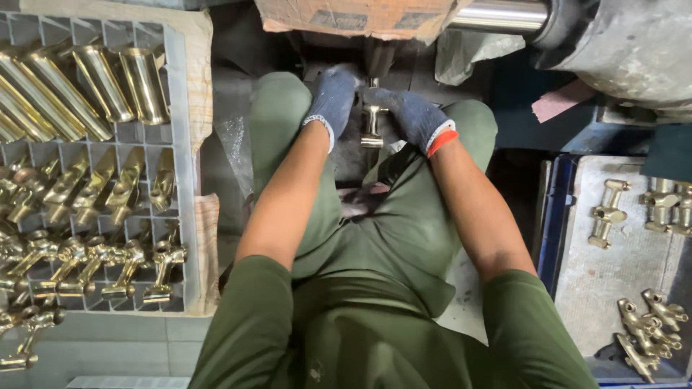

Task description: The person polishes brass-colored metal faucet components by holding them against a rotating buffing wheel, turning each piece to reach different sides and then placing the finished items into a storage crate.

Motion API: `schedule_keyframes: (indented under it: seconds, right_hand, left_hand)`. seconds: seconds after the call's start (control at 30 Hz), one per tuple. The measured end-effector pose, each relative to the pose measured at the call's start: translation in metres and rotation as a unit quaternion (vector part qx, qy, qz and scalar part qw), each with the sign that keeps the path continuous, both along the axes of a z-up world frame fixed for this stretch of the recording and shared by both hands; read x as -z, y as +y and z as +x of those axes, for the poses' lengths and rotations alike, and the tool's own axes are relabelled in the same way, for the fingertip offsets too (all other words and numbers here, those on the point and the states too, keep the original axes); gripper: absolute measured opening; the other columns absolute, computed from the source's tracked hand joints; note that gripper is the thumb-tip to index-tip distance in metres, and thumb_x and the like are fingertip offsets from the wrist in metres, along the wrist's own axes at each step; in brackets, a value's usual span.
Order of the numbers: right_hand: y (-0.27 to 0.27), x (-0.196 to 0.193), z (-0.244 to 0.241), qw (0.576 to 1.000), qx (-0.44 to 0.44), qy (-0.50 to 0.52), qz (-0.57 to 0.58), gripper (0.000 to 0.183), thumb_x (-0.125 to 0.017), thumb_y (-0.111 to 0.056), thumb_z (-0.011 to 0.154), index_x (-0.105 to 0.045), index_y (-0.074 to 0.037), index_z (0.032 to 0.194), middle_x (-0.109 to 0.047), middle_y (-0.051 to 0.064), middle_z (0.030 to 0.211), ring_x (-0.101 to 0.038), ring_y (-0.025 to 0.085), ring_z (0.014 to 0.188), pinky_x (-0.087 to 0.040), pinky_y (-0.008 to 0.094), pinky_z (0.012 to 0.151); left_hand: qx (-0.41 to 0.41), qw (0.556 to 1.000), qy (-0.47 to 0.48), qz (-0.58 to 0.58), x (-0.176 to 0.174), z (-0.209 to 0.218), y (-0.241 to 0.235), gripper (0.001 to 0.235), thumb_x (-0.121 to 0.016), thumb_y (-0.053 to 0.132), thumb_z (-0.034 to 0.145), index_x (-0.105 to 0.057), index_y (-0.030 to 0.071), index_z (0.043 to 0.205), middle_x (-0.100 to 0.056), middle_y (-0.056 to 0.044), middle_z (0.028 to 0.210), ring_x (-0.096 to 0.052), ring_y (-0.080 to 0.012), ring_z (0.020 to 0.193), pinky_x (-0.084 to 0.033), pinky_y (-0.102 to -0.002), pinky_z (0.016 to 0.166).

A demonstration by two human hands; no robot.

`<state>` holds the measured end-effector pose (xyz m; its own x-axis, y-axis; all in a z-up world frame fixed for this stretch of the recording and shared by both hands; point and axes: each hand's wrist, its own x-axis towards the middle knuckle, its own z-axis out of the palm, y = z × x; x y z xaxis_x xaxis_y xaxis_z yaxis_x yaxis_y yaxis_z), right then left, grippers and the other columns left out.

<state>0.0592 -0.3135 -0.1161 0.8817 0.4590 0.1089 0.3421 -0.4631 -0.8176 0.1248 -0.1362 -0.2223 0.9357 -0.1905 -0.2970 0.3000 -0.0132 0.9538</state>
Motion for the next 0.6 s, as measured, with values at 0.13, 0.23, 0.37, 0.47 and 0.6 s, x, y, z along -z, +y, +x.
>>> schedule_keyframes:
  seconds: [0.13, 0.23, 0.37, 0.47, 0.6]
  right_hand:
    - [0.021, -0.016, -0.047, 0.970, 0.112, 0.213, -0.034, 0.033, -0.073, -0.035, 0.094, -0.077, -0.012, 0.118, -0.078, 0.011, 0.112, -0.073, 0.023, 0.102, -0.056, 0.036, 0.091]
    - [0.062, -0.039, -0.119, 0.951, 0.244, 0.131, -0.137, 0.046, -0.080, -0.033, 0.089, -0.070, -0.012, 0.128, -0.075, 0.012, 0.121, -0.072, 0.025, 0.110, -0.057, 0.036, 0.092]
    - [0.075, -0.095, -0.166, 0.952, 0.278, 0.099, 0.086, 0.066, -0.081, -0.027, 0.091, -0.057, -0.007, 0.149, -0.067, 0.013, 0.139, -0.066, 0.025, 0.125, -0.055, 0.036, 0.105]
    - [0.044, -0.134, -0.179, 0.942, 0.206, 0.155, 0.213, 0.090, -0.090, -0.029, 0.073, -0.050, -0.002, 0.150, -0.064, 0.014, 0.142, -0.063, 0.025, 0.128, -0.052, 0.037, 0.110]
    - [0.033, -0.154, -0.185, 0.987, -0.019, 0.031, 0.159, 0.095, -0.094, -0.026, 0.055, -0.057, -0.005, 0.139, -0.056, 0.019, 0.144, -0.051, 0.036, 0.139, -0.037, 0.045, 0.122]
  left_hand:
    - [0.008, 0.997, 0.055, -0.046, -0.090, -0.066, 0.018, 0.034, -0.072, 0.029, 0.084, -0.065, 0.006, 0.109, -0.066, -0.002, 0.084, -0.056, -0.0167, 0.077, -0.048, -0.037, 0.068]
    - [-0.022, 0.921, -0.313, 0.232, -0.168, -0.142, 0.026, 0.042, -0.084, 0.030, 0.077, -0.064, 0.002, 0.103, -0.067, -0.016, 0.098, -0.060, -0.0326, 0.095, -0.049, -0.046, 0.085]
    - [0.090, 0.872, -0.429, 0.218, -0.263, -0.167, 0.047, 0.032, -0.080, 0.023, 0.083, -0.064, 0.006, 0.105, -0.066, -0.016, 0.105, -0.058, -0.0326, 0.101, -0.046, -0.047, 0.091]
    - [0.262, 0.834, -0.482, 0.064, -0.307, -0.156, 0.074, 0.038, -0.081, 0.023, 0.084, -0.065, 0.007, 0.114, -0.066, -0.012, 0.113, -0.059, -0.0285, 0.109, -0.048, -0.042, 0.098]
    - [0.442, 0.766, -0.450, -0.125, -0.325, -0.135, 0.083, 0.046, -0.084, 0.027, 0.086, -0.068, 0.009, 0.125, -0.068, -0.005, 0.118, -0.061, -0.0229, 0.108, -0.051, -0.037, 0.099]
